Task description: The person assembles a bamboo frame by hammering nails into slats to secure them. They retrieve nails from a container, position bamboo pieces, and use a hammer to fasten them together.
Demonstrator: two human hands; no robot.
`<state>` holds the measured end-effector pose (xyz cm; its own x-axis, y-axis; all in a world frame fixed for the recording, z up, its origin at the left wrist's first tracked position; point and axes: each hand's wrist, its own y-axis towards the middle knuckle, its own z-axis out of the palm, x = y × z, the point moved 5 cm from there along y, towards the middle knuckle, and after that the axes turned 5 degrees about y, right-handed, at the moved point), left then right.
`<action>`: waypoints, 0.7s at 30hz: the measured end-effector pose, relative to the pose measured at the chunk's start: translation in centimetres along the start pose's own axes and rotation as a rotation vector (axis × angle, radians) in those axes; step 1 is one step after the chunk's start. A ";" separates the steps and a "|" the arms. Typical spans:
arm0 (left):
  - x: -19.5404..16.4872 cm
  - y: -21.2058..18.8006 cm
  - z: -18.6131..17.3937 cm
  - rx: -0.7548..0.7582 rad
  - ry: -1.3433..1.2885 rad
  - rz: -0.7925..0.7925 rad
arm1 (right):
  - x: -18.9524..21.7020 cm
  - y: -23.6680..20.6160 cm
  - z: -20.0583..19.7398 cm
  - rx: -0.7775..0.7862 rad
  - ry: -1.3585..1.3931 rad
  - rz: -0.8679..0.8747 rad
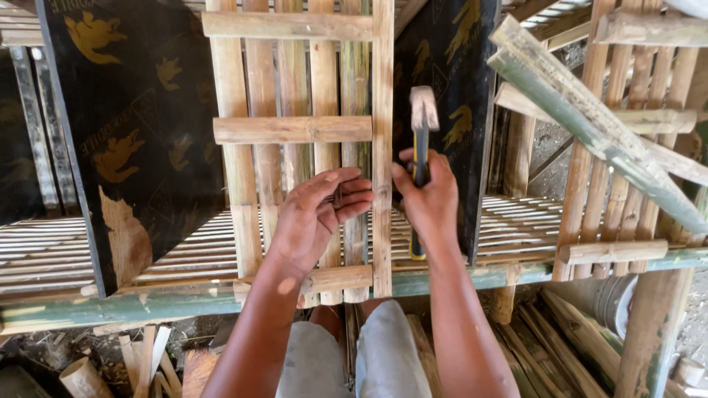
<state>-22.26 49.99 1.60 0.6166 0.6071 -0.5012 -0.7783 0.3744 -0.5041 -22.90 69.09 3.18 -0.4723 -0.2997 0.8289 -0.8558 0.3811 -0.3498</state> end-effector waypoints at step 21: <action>-1.1 9.1 5.1 -0.286 0.372 0.106 | 8.2 5.8 -4.3 0.213 -0.146 -0.334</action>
<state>-30.57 56.29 1.10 0.5764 0.3202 -0.7518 -0.8078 0.0842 -0.5834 -30.82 72.65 9.81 -0.1729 -0.5028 0.8469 -0.9843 0.0571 -0.1671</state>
